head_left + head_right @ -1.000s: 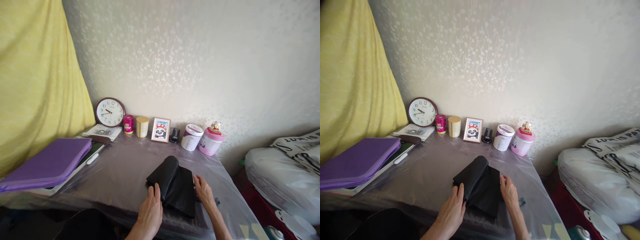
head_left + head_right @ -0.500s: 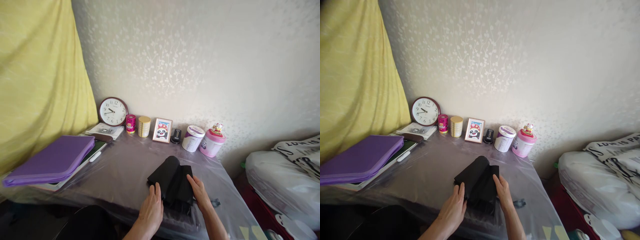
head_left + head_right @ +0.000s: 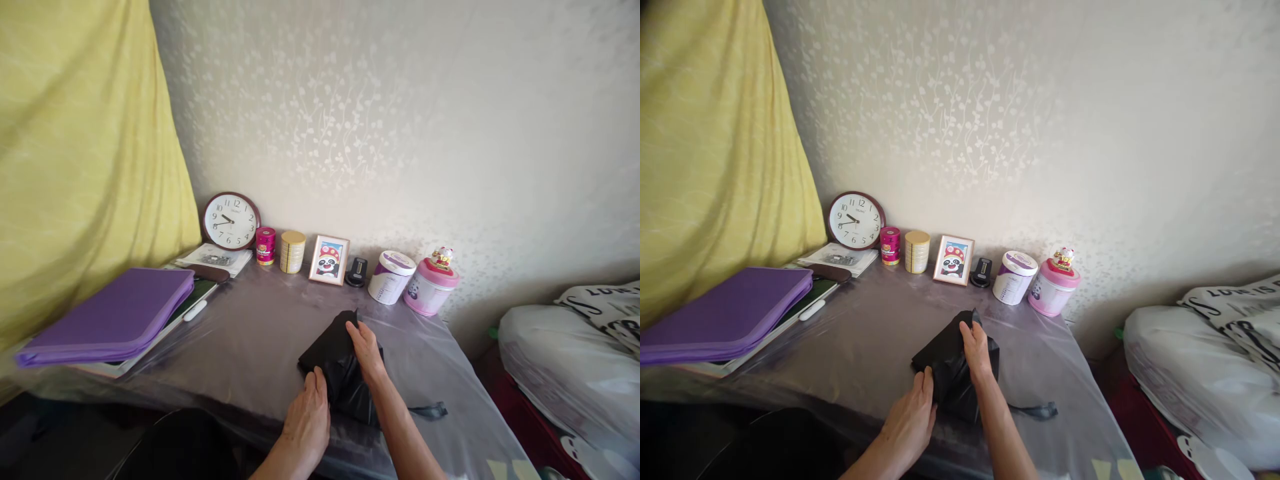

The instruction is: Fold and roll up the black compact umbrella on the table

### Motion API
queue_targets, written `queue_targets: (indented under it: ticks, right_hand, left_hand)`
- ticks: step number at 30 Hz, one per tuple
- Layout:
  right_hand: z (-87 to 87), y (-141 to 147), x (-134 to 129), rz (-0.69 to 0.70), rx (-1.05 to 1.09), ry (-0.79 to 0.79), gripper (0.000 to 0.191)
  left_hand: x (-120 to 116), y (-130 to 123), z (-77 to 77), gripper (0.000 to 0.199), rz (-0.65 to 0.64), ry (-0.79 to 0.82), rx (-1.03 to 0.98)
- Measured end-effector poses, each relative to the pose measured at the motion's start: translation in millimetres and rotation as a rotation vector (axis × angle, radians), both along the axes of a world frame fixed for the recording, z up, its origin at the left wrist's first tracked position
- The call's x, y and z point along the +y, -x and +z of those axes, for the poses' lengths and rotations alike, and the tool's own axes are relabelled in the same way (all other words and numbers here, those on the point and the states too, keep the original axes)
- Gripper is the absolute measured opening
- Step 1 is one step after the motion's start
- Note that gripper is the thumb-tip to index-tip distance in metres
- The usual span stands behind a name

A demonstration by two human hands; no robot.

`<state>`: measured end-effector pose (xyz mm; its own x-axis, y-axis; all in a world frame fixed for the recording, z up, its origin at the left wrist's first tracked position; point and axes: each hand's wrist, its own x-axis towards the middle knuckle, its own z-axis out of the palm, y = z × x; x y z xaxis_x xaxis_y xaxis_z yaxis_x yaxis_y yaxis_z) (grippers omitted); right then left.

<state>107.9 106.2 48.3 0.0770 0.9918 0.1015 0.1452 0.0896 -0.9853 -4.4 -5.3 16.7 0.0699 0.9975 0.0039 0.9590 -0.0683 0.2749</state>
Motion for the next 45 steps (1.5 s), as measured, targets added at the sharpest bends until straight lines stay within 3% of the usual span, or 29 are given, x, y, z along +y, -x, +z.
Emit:
queue_targets:
  ticks: [10, 14, 17, 20, 23, 27, 33, 40, 45]
  right_hand:
    - [-23.0, 8, 16, 0.004, -0.277, 0.031, 0.041]
    - [-22.1, 11, 18, 0.051, -0.304, 0.091, 0.042]
    - [-21.5, 13, 18, 0.076, -0.32, 0.102, 0.042]
    - [-20.8, 14, 17, 0.129, -0.342, 0.093, 0.041]
    - [-17.7, 16, 15, 0.242, -0.325, 0.081, 0.037]
    - [-9.4, 17, 9, 0.381, -0.397, -0.014, 0.029]
    - [0.2, 15, -8, 0.483, -0.64, -0.211, 0.025]
    - [-11.5, 1, -15, 0.428, -0.676, -0.44, 0.027]
    - [-21.5, -13, -9, 0.445, -0.705, -0.576, 0.028]
  left_hand:
    - [-2, 8, 3.9, 0.049, -0.008, -0.019, 0.031]
    - [-7, 18, 1.9, 0.048, -0.011, -0.15, 0.033]
    - [-8, 23, 10.2, 0.039, 0.0, -0.293, 0.003]
    - [-7, 20, 24.5, 0.023, -0.079, -0.339, -0.09]
    - [-3, 12, 30.2, 0.021, -0.197, -0.366, -0.154]
    - [5, 6, 16.2, 0.034, -0.281, -0.422, -0.146]
    - [12, 9, -10.0, 0.05, -0.227, -0.513, -0.086]
    - [16, 6, -6.1, 0.035, -0.203, -0.486, -0.042]
    - [18, 4, -4.4, 0.037, -0.191, -0.467, -0.078]
